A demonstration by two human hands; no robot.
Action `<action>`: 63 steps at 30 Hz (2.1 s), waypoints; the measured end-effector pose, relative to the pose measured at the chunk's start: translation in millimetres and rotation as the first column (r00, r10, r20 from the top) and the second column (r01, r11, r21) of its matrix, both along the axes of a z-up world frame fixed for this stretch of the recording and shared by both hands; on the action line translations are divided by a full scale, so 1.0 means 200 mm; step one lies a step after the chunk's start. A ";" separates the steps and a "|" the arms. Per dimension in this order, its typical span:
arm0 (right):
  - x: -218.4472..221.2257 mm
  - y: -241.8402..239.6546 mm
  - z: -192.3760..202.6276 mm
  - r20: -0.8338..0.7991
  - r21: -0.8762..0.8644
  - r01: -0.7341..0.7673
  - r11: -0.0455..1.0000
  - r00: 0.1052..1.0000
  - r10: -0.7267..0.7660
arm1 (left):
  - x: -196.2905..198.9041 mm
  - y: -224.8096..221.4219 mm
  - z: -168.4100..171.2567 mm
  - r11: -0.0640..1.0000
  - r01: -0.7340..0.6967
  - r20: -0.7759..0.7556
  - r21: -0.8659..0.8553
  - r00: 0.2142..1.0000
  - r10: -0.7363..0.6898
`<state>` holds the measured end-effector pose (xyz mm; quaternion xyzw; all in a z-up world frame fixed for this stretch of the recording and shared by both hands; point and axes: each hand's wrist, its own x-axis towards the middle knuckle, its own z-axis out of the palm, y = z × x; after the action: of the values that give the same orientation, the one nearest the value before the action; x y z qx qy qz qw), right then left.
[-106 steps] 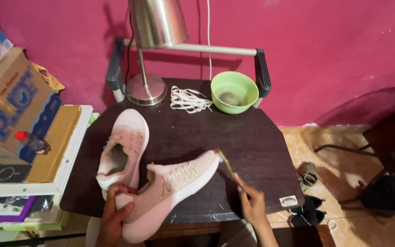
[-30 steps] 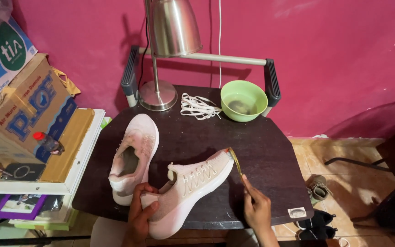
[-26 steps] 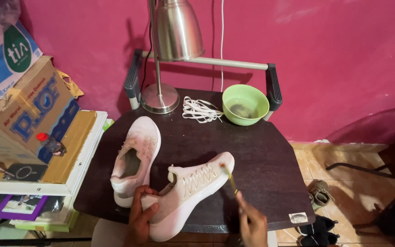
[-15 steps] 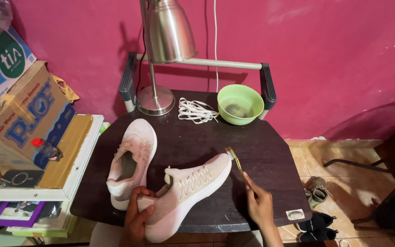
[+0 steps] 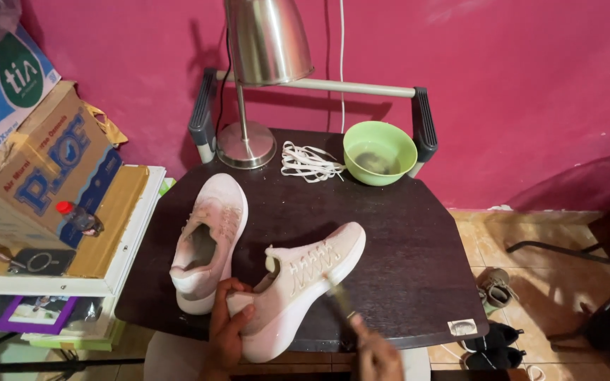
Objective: Cleaning white sneakers using a toothbrush and a cleaning solution.
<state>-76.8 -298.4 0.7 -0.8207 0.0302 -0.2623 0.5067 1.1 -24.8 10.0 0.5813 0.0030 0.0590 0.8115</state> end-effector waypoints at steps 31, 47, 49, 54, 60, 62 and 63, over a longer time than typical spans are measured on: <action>-0.10 -0.04 -0.08 0.053 -0.248 -0.202 0.947 0.974 0.221 | 0.29 -0.38 0.04 0.998 -0.003 0.139 -0.062 0.990 0.011; -0.14 0.05 0.10 0.171 -0.344 -0.021 0.939 0.982 0.085 | 0.22 -0.36 0.23 0.999 0.045 0.101 0.031 0.994 -0.048; -0.12 -0.03 0.03 0.144 -0.306 -0.054 0.950 0.984 0.102 | 0.20 -0.34 0.28 0.995 0.075 0.111 0.060 0.990 -0.081; -0.22 0.09 0.13 0.201 -0.214 -0.020 0.977 0.977 0.064 | 0.18 -0.33 0.32 0.988 0.059 0.096 0.142 0.993 -0.073; -0.18 0.07 -0.02 0.238 -0.130 0.135 0.982 0.966 -0.101 | 0.14 -0.35 0.39 0.984 0.048 0.113 0.172 0.991 -0.068; -0.16 0.04 0.01 0.221 -0.139 0.029 0.990 0.975 0.002 | 0.15 -0.31 0.38 0.975 0.096 0.078 0.198 0.991 -0.114; -0.16 0.03 0.03 0.201 -0.144 -0.079 0.986 0.974 0.108 | 0.15 -0.29 0.37 0.964 0.144 0.038 0.224 0.987 -0.156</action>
<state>-108.5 -293.0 5.9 -0.8217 -0.0795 -0.3239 0.4621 30.9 -82.4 83.8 0.6645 -0.0700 0.0133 0.7439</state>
